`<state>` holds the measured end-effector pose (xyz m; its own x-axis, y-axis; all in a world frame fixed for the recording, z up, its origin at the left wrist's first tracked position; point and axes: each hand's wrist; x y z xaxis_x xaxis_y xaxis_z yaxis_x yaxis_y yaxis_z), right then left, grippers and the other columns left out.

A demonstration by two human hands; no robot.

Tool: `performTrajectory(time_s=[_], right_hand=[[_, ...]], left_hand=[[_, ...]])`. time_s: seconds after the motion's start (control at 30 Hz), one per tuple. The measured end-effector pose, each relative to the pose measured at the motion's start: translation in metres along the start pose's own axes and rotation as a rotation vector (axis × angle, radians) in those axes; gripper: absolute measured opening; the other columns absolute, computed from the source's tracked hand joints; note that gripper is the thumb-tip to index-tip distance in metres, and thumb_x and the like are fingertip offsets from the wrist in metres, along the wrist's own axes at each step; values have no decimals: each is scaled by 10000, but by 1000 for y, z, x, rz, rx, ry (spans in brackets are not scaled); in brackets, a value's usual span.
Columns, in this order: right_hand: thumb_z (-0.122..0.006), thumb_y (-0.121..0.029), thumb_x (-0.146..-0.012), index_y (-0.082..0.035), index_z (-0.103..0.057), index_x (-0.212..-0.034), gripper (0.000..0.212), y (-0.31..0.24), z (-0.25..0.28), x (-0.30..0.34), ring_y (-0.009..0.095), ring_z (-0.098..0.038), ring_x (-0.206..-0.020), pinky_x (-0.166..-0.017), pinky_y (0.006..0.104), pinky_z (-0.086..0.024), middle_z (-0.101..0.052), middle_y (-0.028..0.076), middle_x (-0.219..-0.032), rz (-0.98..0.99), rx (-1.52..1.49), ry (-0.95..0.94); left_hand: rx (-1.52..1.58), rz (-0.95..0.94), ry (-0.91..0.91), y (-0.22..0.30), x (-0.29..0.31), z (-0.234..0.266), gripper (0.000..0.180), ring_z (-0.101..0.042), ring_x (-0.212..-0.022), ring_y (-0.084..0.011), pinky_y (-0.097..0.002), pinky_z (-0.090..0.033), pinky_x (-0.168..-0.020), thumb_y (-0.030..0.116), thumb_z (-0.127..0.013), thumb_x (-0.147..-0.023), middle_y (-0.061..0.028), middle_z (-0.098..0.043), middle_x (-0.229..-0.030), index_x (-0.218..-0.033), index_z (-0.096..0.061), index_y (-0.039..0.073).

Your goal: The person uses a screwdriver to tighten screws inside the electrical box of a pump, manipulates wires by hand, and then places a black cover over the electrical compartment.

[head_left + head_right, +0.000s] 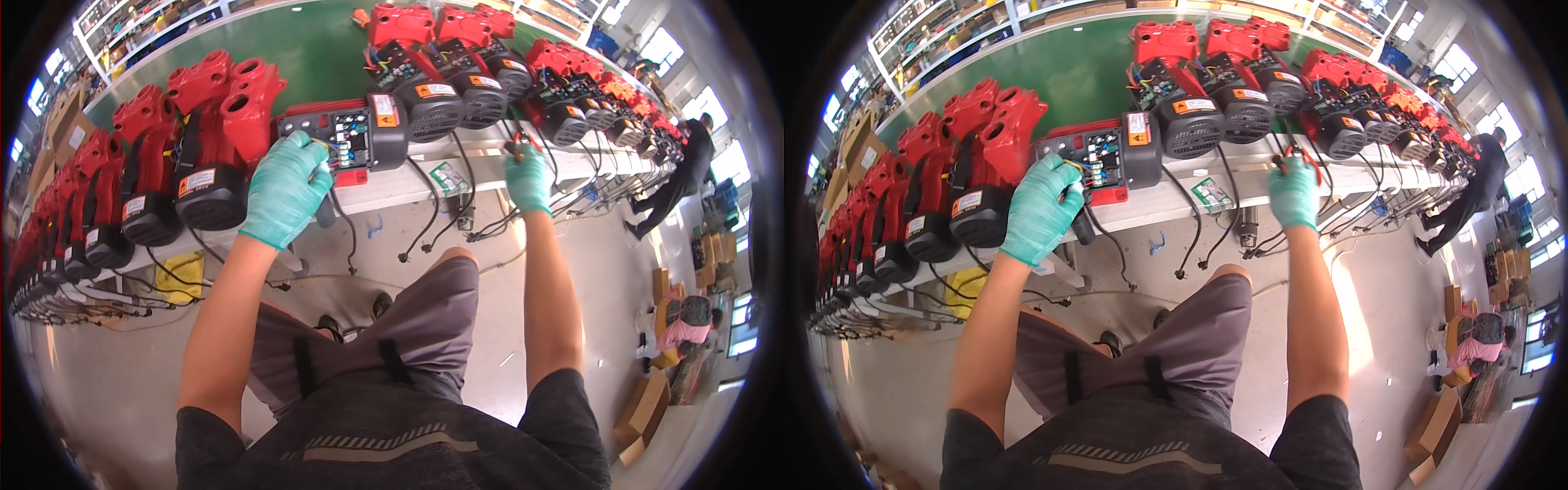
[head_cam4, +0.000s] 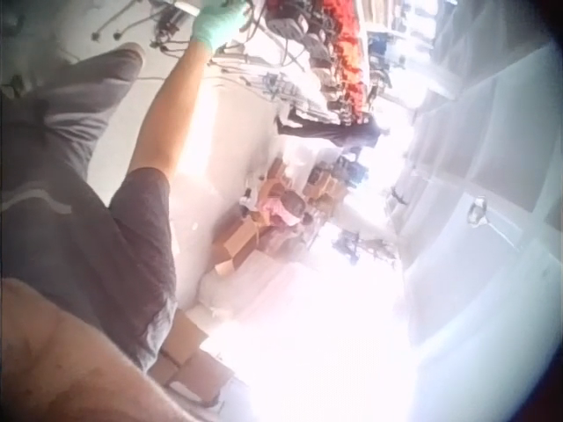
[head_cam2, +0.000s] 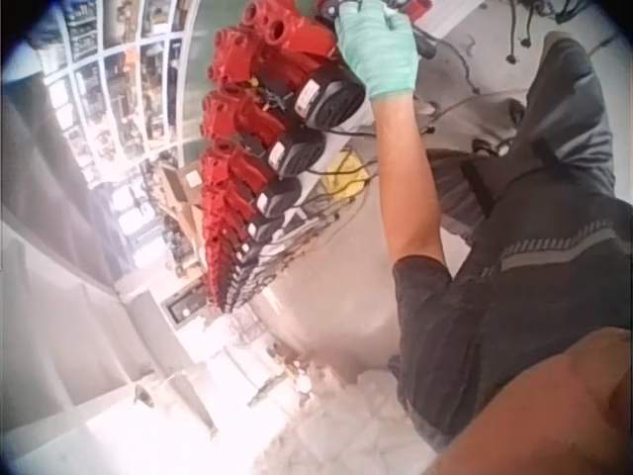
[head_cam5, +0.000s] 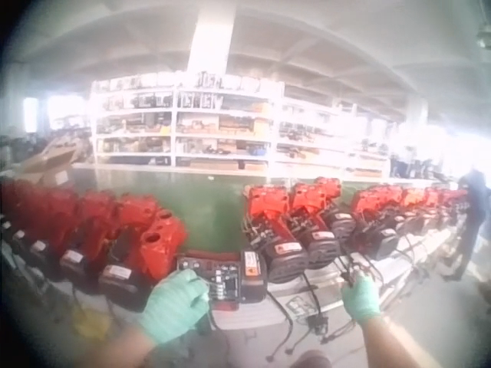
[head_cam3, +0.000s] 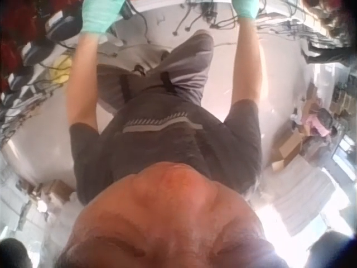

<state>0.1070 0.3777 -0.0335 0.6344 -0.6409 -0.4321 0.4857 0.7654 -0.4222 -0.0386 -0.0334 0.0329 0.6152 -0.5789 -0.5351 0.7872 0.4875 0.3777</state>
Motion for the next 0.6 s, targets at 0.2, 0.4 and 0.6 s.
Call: performTrajectory(time_s=[0.2,0.4,0.6], right_hand=[[-758,-73,-969,-20,-656,-1152,216,-45,140,76,138,-644,-851,-811,307,-542,-692,74,-1041,12,-571,412],[-701,-121,-1012,-34,-549,-1299,336,-139,204,130,173,-627,-735,-703,299,-538,-693,206,-1191,477,-755,443],[-745,-133,-980,-62,-486,-1281,403,-198,181,165,229,-713,-787,-670,311,-644,-670,231,-1113,513,-764,277]], left_hand=[[-50,-49,-11,3,-1,4,120,-615,-895,-349,-455,-524,-813,67,-694,-823,-138,-615,-946,-938,-694,31],[-62,-30,-12,1,3,5,129,-621,-946,-350,-467,-529,-847,103,-721,-814,-127,-608,-948,-921,-673,47],[-68,-29,-22,3,1,2,109,-627,-965,-317,-462,-542,-863,115,-715,-819,-108,-621,-969,-909,-673,70]])
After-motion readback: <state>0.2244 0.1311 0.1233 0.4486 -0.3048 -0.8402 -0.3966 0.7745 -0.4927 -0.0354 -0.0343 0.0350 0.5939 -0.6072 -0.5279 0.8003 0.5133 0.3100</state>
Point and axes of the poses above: each hand's wrist, its own x-axis away from the middle knuckle, its own z-axis out of the back of the hand, y = z × x
